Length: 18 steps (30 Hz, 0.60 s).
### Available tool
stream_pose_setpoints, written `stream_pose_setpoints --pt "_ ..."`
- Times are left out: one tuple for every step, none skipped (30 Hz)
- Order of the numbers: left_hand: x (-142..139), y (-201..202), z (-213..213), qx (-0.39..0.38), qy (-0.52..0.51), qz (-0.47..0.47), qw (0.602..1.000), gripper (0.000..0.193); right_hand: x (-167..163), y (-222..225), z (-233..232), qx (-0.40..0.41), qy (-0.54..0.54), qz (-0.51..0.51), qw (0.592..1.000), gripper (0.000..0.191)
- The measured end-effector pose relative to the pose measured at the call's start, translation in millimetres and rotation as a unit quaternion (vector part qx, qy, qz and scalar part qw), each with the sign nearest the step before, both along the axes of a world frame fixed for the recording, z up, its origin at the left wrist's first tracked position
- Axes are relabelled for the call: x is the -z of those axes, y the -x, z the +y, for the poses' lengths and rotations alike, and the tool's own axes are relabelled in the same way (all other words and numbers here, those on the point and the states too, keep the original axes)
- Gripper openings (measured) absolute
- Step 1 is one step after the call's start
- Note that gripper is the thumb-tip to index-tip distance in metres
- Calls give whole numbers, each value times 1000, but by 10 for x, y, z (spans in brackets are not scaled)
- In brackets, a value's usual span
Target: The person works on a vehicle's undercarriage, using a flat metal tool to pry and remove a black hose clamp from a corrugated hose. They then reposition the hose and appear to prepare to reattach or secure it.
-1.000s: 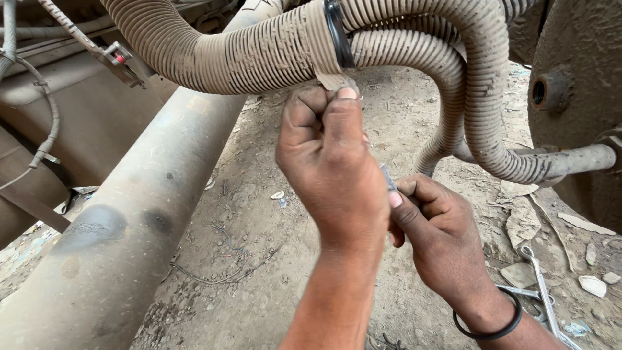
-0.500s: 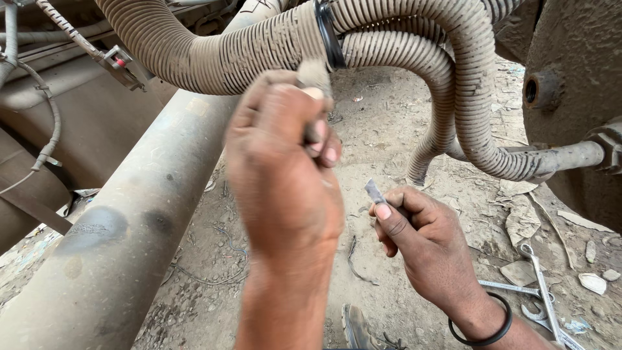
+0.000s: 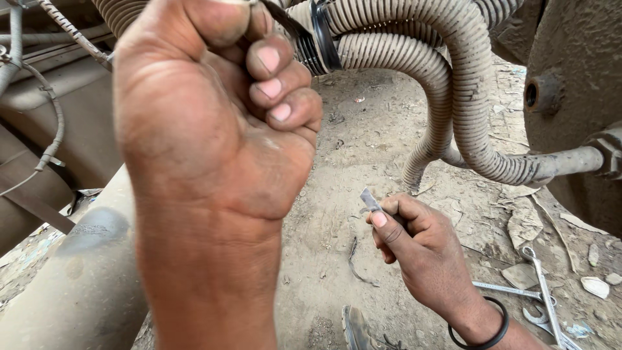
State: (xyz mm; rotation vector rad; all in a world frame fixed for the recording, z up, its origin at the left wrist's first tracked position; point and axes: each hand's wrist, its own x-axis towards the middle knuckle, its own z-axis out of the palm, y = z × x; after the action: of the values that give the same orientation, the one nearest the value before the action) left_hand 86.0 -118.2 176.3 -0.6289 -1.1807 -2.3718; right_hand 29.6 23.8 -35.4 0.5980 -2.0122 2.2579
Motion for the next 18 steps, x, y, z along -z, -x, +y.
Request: stream_pose_setpoints --pt "-17 0 -3 -10 18 8 1000 17 12 10 -2 -2 3 -2 1000 25" --pt "-43 12 -11 -18 37 17 999 17 25 22 -1 -1 -2 2 1000 25" --pt "-59 32 -10 -27 56 24 998 17 38 36 1 0 -7 4 1000 25" --pt "-82 61 -16 -25 26 -1 999 18 53 45 1 0 -13 5 1000 25" --pt "-127 101 -29 -24 -5 -25 999 19 66 56 1 -1 -18 3 1000 25" --pt "-146 128 -33 -33 -8 -32 999 19 76 69 0 -1 -23 2 1000 25" --pt "-171 155 -39 -42 -11 -39 998 20 82 79 -3 -2 -28 1 1000 25" --pt "-182 176 -34 -60 15 -29 998 19 86 87 -9 -6 -29 0 1000 26" --pt "-192 177 -38 -72 38 -27 996 19 88 91 -17 -10 -29 0 1000 26" --pt "-203 176 -38 -84 60 -24 994 18 87 92 -27 -14 -29 -1 999 26" --pt "-208 168 -41 -90 79 -28 992 17 86 88 -39 -11 -34 4 999 26" --pt "-214 155 -49 -96 100 -31 990 15 84 77 -55 -8 -37 10 999 25" --pt "-206 127 -66 -144 152 -19 978 11 82 65 -71 -4 -41 15 999 25" --pt "-175 80 -90 -192 202 -8 960 7 80 53 -87 -9 -44 8 999 25" --pt "-137 40 -117 -239 251 2 938 5 80 39 -103 -15 -47 1 999 26" --pt "-94 46 -133 -354 316 60 878 6 81 29 -120 -19 -49 -6 999 26" --pt "-40 77 -141 -461 373 116 797 8 84 18 -134 -21 -46 -10 999 26" --pt "13 83 -170 -527 429 178 712 11 90 8 -148 -23 -42 -15 999 26"
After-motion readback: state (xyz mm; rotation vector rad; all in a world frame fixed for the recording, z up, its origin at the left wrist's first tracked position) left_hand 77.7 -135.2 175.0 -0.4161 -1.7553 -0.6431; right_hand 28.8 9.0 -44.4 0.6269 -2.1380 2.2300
